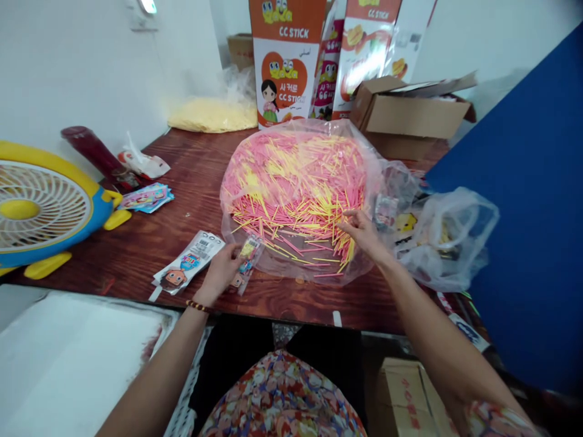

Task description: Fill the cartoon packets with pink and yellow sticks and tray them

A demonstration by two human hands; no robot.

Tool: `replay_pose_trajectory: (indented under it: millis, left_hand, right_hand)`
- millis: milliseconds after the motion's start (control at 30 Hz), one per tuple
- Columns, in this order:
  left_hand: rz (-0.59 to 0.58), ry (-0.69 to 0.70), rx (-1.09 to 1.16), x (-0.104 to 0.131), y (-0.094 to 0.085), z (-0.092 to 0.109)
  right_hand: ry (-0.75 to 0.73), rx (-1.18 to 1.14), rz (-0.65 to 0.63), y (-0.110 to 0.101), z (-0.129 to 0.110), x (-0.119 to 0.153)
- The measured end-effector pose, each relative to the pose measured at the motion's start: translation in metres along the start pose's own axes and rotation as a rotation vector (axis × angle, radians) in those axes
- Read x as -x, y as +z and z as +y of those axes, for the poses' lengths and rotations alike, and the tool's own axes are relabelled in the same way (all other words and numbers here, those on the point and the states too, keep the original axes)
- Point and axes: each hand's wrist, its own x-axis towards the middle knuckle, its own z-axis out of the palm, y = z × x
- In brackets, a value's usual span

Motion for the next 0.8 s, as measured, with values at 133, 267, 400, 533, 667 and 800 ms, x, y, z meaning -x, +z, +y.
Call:
replay_pose_trajectory:
  millis: [133, 267, 400, 533, 667, 800]
  left_hand:
    - [0.092, 0.126, -0.355, 0.008, 0.003, -0.005]
    - [0.152, 0.209, -0.466, 0.018, -0.008, -0.007]
    - [0.270, 0.199, -0.580, 0.016, -0.039, -0.012]
    - [0.359, 0.046, -0.802, 0.007, -0.073, -0.024]
    - [0.239, -0.108, -0.874, 0.001, -0.087, -0.035]
    - [0.143, -0.128, -0.861, -0.002, -0.089, -0.040]
  right_hand:
    - [-0.097, 0.726, -0.306, -0.024, 0.002, 0.001]
    - [-0.239, 1.078, -0.458, -0.030, -0.004, 0.009]
    - [-0.341, 1.154, -0.487, -0.024, -0.005, 0.004]
    - [-0.473, 1.128, -0.499, -0.020, 0.003, -0.005]
    - [-0.564, 1.094, -0.463, -0.018, 0.016, -0.006]
    - [-0.583, 1.071, -0.392, -0.013, 0.027, -0.004]
